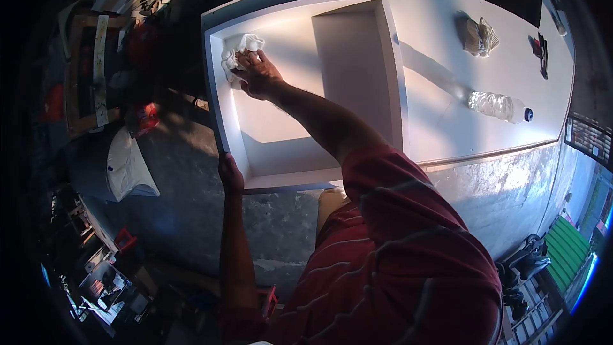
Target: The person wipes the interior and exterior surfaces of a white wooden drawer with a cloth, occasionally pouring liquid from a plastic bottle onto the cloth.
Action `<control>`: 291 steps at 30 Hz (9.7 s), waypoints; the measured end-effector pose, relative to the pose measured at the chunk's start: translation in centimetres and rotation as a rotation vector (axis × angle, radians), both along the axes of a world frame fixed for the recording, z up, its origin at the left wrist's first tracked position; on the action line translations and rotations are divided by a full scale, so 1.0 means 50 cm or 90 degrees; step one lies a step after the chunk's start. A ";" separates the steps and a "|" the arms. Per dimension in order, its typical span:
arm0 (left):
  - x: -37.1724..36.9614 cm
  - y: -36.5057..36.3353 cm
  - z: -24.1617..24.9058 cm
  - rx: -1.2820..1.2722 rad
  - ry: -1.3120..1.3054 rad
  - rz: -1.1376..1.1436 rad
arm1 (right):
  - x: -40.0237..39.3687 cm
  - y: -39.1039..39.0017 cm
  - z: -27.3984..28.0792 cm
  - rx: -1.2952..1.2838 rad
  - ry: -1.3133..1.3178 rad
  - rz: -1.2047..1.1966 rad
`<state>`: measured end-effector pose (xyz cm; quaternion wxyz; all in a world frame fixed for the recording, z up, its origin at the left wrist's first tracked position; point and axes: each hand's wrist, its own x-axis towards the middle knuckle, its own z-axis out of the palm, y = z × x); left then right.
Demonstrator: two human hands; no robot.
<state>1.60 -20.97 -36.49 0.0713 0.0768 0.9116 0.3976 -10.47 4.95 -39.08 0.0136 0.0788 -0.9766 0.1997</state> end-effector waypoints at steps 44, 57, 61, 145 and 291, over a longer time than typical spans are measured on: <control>-0.004 -0.002 0.006 0.277 -0.214 0.028 | 0.266 -0.252 0.079 -0.661 -0.087 -0.124; -0.008 -0.010 -0.028 0.233 -0.145 0.023 | 0.069 -0.175 0.075 -0.495 0.123 -0.093; -0.001 -0.006 -0.017 0.295 -0.187 0.044 | 0.273 -0.230 0.046 -0.643 0.004 0.033; -0.006 -0.012 -0.036 0.029 -0.034 0.042 | 0.321 -0.176 0.004 -0.100 -0.059 0.439; -0.023 -0.039 -0.110 0.047 -0.116 0.059 | 0.344 0.353 -0.018 0.157 0.005 -0.148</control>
